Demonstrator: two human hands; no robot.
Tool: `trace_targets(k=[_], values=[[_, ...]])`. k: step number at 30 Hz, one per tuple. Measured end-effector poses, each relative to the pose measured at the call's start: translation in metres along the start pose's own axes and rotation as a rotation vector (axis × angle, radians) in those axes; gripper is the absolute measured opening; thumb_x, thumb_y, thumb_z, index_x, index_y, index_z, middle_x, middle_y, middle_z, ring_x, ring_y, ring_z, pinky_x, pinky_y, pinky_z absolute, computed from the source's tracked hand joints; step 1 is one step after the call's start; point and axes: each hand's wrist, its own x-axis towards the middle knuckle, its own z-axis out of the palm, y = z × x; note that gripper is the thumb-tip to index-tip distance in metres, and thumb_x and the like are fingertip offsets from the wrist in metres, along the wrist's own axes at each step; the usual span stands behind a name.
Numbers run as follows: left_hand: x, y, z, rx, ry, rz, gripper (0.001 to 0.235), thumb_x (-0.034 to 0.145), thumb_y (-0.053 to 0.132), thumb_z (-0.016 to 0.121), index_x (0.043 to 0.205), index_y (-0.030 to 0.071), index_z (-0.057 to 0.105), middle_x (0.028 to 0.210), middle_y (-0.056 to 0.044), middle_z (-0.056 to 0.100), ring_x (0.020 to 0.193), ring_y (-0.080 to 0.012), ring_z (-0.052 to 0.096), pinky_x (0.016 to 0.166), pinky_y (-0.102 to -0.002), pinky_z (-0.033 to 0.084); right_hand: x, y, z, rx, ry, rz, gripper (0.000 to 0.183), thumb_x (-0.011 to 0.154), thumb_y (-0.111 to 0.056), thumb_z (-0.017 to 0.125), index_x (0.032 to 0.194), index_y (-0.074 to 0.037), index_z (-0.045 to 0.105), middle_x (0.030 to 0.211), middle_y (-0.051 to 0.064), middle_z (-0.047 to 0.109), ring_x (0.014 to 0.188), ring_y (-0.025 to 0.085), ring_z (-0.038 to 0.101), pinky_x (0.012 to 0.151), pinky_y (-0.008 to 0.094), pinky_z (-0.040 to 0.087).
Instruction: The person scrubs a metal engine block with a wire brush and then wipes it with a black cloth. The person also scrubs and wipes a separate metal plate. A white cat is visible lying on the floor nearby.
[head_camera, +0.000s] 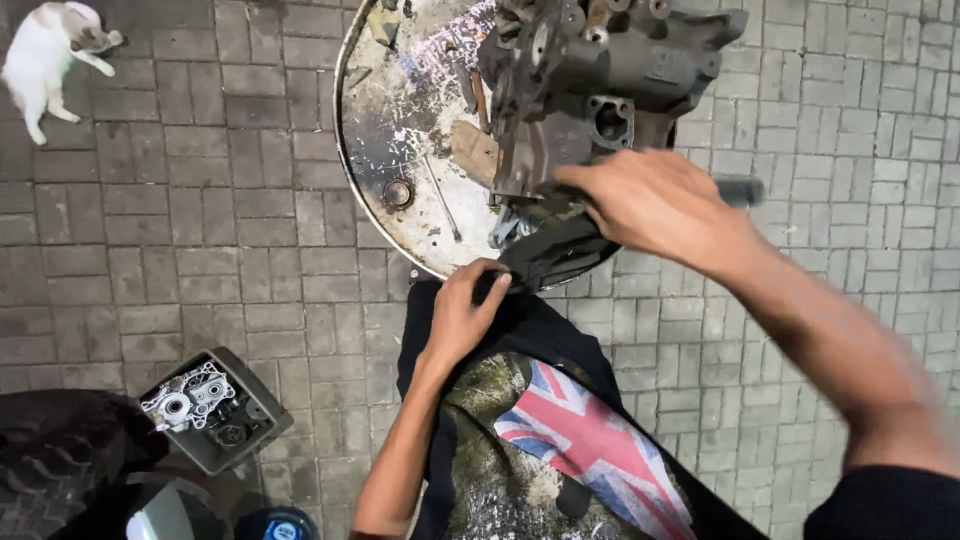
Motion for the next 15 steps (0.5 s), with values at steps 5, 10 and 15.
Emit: trace_targets(k=[5, 10, 15], values=[[-0.008, 0.005, 0.000, -0.005, -0.070, -0.047, 0.035, 0.111, 0.029, 0.055, 0.129, 0.000, 0.066, 0.110, -0.028, 0.070, 0.114, -0.0486, 0.068, 0.097, -0.060, 0.055, 0.045, 0.020, 0.035, -0.257, 0.120, -0.167, 0.016, 0.089, -0.010, 0.061, 0.077, -0.013, 0.072, 0.062, 0.010, 0.069, 0.060, 0.032, 0.073, 0.055, 0.043, 0.058], [0.008, -0.031, -0.017, 0.199, -0.091, 0.007, 0.028, 0.107, 0.032, 0.061, 0.124, 0.012, 0.071, 0.106, -0.020, 0.075, 0.111, -0.0438, 0.070, 0.096, -0.057, 0.055, 0.081, 0.019, 0.031, -0.475, 0.083, -0.250, 0.026, 0.092, -0.007, 0.061, 0.069, -0.009, 0.073, 0.064, 0.013, 0.072, 0.063, 0.030, 0.073, 0.057, 0.042, 0.059], [0.010, -0.033, -0.036, 0.218, -0.051, 0.052, 0.036, 0.109, 0.038, 0.049, 0.114, 0.008, 0.069, 0.111, -0.010, 0.075, 0.101, -0.0326, 0.068, 0.079, -0.042, 0.049, 0.088, -0.005, -0.033, -0.416, -0.347, -0.217, 0.035, 0.087, 0.018, 0.044, 0.070, -0.006, 0.062, 0.055, -0.003, 0.052, 0.040, 0.006, 0.053, 0.033, 0.014, 0.041]])
